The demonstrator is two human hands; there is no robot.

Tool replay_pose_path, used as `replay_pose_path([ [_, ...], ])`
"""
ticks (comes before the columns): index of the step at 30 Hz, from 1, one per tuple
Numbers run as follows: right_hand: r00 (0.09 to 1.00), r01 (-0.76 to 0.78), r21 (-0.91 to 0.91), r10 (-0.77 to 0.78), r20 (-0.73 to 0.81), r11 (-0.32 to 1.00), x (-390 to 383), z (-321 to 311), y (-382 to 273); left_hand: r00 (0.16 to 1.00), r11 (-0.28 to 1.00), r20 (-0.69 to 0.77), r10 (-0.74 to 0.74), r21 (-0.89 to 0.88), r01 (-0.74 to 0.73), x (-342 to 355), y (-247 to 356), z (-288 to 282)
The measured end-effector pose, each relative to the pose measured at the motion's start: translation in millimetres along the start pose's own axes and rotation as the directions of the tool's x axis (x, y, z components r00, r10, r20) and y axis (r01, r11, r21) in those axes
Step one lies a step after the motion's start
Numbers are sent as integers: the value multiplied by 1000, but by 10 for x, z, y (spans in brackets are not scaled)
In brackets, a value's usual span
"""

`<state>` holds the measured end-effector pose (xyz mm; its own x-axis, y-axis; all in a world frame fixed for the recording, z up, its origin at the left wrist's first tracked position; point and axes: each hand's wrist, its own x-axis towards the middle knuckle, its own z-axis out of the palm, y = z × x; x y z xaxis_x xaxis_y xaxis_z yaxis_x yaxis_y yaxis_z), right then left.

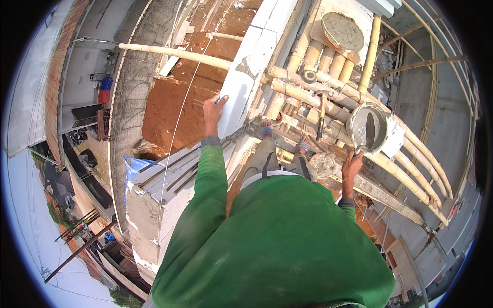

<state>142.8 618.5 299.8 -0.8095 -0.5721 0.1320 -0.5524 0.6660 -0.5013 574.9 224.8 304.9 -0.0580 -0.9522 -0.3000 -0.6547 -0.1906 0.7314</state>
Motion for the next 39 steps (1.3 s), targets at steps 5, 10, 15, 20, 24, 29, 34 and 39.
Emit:
replay_pose_path([
  [5, 935, -291, -37, 292, 201, 956, -12, 6, 635, 1000, 1000, 8, 3, -20, -3, 171, -251, 49],
  [10, 918, -37, -102, 74, 390, 994, 124, 144, 276, 990, 990, 95, -102, -92, 110, 153, -202, 29],
  [15, 825, 27, 75, -64, 562, 997, 170, 483, -609, 988, 990, 72, -139, -24, 141, 127, -161, 14],
  [20, 705, 77, 114, -135, 697, 990, 115, 883, -1282, 998, 998, 21, -59, -16, 59, 179, -313, 80],
  [24, 619, 126, 134, -184, 764, 983, -50, 1497, -1548, 999, 997, 13, -47, 55, 47, 158, -330, 78],
  [29, 114, -875, 38, 130, 985, 483, 42, 2172, -2008, 996, 997, 71, -50, -61, 55, 121, -191, 42],
  [34, -236, -962, -264, -280, 931, -66, 187, 2761, -2210, 999, 1000, 54, 11, -11, -10, 46, -29, -11],
  [39, -364, -863, -482, -476, 801, -150, -183, 2941, -2160, 996, 996, 86, -10, -89, 18, 33, 53, -25],
])
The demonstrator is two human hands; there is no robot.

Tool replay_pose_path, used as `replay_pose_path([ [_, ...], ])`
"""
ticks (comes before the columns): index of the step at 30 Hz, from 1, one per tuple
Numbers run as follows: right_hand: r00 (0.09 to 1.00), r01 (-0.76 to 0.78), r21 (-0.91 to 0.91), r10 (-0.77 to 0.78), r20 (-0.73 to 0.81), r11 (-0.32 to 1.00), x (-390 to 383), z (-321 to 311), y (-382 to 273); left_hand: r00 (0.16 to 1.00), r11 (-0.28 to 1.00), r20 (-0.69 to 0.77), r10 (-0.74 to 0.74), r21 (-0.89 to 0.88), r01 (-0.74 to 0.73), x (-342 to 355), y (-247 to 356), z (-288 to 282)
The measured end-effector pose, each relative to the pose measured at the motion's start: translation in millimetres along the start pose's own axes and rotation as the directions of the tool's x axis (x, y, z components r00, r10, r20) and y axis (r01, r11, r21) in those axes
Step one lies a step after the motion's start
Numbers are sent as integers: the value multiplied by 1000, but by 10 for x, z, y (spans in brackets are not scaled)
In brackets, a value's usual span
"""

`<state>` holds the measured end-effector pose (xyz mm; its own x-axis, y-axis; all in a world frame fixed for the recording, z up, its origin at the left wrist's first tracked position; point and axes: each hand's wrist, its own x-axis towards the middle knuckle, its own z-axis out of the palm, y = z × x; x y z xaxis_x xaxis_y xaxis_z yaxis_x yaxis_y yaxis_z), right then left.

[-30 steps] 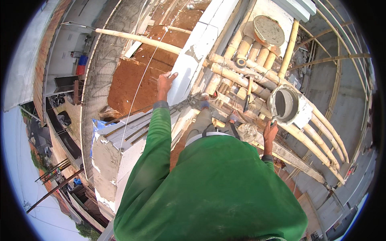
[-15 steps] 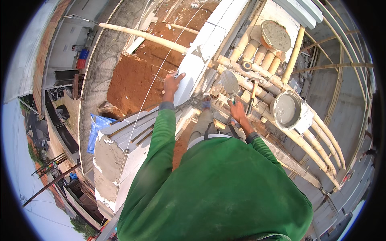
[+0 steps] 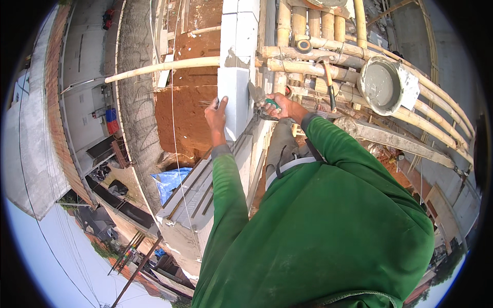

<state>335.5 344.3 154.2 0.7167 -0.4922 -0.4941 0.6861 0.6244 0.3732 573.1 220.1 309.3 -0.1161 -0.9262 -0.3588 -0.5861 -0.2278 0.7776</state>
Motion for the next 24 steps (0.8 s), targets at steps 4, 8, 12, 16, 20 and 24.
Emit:
replay_pose_path([
  [4, 990, -56, -3, 55, -126, 998, -4, -72, 571, 999, 998, -9, -45, -47, 44, -15, 0, 34],
  [8, 961, -186, 19, 186, -203, 982, 11, -128, 1064, 998, 993, 14, -59, -101, 60, -21, -27, 31],
  [12, 863, -426, 87, 433, -258, 901, -104, -104, 1111, 999, 995, 50, -8, -99, 13, 17, -83, 11],
  [16, 920, -370, -268, 311, -238, 890, -689, 123, 974, 999, 999, 15, -30, -38, 31, 80, -150, 15],
  [20, 987, -71, -525, -17, -161, 848, -1806, 377, 805, 997, 996, 60, -38, -79, 43, 121, -210, -4],
  [24, 887, 190, -690, -424, -184, 698, -2963, 496, 804, 1000, 999, -10, 27, 45, -26, 165, -223, 18],
])
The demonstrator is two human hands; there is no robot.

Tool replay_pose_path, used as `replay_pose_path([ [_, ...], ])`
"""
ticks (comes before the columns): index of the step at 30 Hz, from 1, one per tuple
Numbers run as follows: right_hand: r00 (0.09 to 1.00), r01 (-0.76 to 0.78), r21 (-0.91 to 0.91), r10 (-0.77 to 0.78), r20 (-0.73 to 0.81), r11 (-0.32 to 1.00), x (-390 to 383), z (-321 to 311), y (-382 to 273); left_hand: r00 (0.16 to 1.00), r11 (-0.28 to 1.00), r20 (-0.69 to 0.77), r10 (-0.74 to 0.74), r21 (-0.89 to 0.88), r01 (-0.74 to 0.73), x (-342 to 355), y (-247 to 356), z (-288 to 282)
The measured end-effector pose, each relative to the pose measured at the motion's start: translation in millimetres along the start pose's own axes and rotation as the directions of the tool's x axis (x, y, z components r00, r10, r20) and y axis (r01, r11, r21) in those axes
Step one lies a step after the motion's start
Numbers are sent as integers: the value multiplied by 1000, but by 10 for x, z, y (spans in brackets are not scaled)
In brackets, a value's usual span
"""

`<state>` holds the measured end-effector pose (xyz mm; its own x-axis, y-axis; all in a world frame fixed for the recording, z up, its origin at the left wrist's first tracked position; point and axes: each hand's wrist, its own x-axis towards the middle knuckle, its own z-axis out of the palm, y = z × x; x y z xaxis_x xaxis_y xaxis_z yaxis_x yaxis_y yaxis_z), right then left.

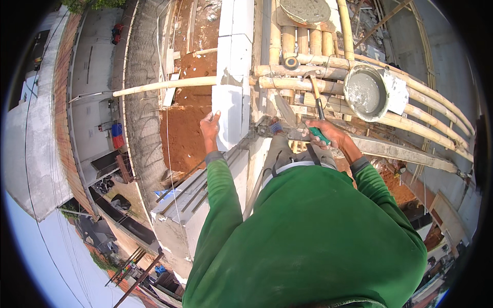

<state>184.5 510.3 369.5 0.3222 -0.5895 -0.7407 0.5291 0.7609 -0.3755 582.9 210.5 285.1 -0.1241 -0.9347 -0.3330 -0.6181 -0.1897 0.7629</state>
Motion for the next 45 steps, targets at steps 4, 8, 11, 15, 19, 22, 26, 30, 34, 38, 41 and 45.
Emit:
replay_pose_path([
  [4, 887, 153, -222, -233, -398, 963, -767, -366, 30, 999, 994, -49, -14, 108, 19, -5, 29, 22],
  [8, 679, 167, -443, -428, -596, 881, -1191, -836, 254, 996, 990, -84, 26, 139, -14, -56, 82, 29],
  [11, 323, -325, -654, -570, -756, 683, -1365, -1239, 379, 979, 992, -203, 23, 129, 3, -56, 137, 113],
  [15, 176, -499, -591, -594, -785, 634, -1478, -1513, 321, 943, 953, -322, 89, 302, 13, -146, 277, 212],
  [19, 195, -569, -656, -694, -693, 495, -1389, -1771, 188, 882, 727, -332, 334, 687, -17, -292, 448, 286],
  [22, 229, -580, -679, -709, -667, 451, -1010, -2089, 161, 901, 683, -283, 327, 730, -18, -350, 549, 326],
  [26, 305, -410, -747, -693, -653, 523, -384, -2451, 132, 916, 760, -287, 281, 649, -31, -387, 581, 361],
  [30, 504, 121, -261, -286, -815, 958, -495, -2548, 177, 902, 697, -248, 353, 713, -77, -445, 538, 413],
  [34, 483, 263, -91, -213, -849, 961, -748, -2454, 437, 918, 656, -207, 339, 751, -72, -576, 494, 492],
  [38, 344, 255, -307, -382, -858, 917, -815, -2455, 603, 897, 697, -248, 366, 711, -87, -762, 482, 539],
  [41, 313, 252, -403, -468, -826, 880, -823, -2358, 528, 907, 746, -257, 333, 660, -87, -831, 518, 530],
  [45, 421, 307, -352, -457, -783, 884, -759, -1744, 213, 914, 799, -262, 310, 592, -102, -891, 573, 531],
])
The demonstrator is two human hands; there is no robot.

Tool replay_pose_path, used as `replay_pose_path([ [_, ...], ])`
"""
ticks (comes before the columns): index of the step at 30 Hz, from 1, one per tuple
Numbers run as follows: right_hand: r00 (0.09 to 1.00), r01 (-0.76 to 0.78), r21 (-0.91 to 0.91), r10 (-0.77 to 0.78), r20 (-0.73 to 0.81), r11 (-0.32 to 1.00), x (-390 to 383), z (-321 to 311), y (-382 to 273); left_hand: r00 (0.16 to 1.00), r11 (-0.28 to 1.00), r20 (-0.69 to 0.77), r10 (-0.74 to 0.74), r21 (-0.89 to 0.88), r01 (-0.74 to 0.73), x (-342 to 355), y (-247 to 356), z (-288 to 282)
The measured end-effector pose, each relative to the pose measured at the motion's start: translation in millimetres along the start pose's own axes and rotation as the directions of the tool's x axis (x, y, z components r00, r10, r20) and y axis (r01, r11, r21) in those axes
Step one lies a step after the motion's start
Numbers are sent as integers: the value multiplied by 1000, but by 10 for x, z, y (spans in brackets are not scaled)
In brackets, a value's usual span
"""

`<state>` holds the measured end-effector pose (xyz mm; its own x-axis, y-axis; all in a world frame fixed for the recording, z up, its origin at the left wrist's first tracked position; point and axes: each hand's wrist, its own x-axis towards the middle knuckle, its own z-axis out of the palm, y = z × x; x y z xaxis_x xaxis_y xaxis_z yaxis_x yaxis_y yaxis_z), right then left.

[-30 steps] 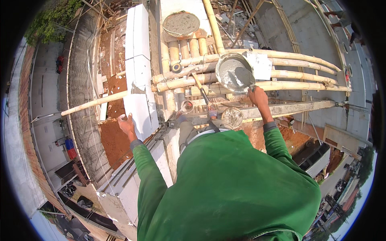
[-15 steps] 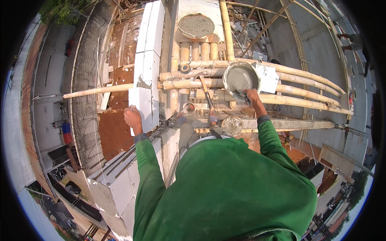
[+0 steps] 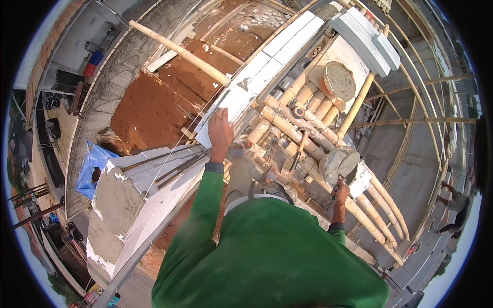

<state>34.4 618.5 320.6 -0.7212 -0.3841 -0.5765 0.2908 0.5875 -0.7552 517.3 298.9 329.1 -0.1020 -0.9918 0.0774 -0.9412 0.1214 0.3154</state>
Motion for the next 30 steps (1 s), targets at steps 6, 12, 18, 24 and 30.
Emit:
replay_pose_path([
  [6, 968, -25, -93, 48, 246, 995, -299, 1347, -832, 999, 994, -43, 1, -108, -6, -94, -40, 19],
  [12, 868, 80, -296, 79, 491, 952, -95, 2618, -1109, 999, 991, -29, -22, -132, 18, -75, -54, -32],
  [18, 759, 266, -407, 71, 648, 874, 313, 3575, -1255, 999, 973, 37, 9, -232, 0, -43, -134, -200],
  [24, 689, 483, -458, -1, 724, 746, 759, 4196, -1450, 986, 966, 164, 16, -259, 27, 19, -185, -249],
  [30, 703, 622, -568, -63, 709, 539, 977, 4440, -1432, 984, 955, 174, 43, -298, 11, 70, -197, -271],
])
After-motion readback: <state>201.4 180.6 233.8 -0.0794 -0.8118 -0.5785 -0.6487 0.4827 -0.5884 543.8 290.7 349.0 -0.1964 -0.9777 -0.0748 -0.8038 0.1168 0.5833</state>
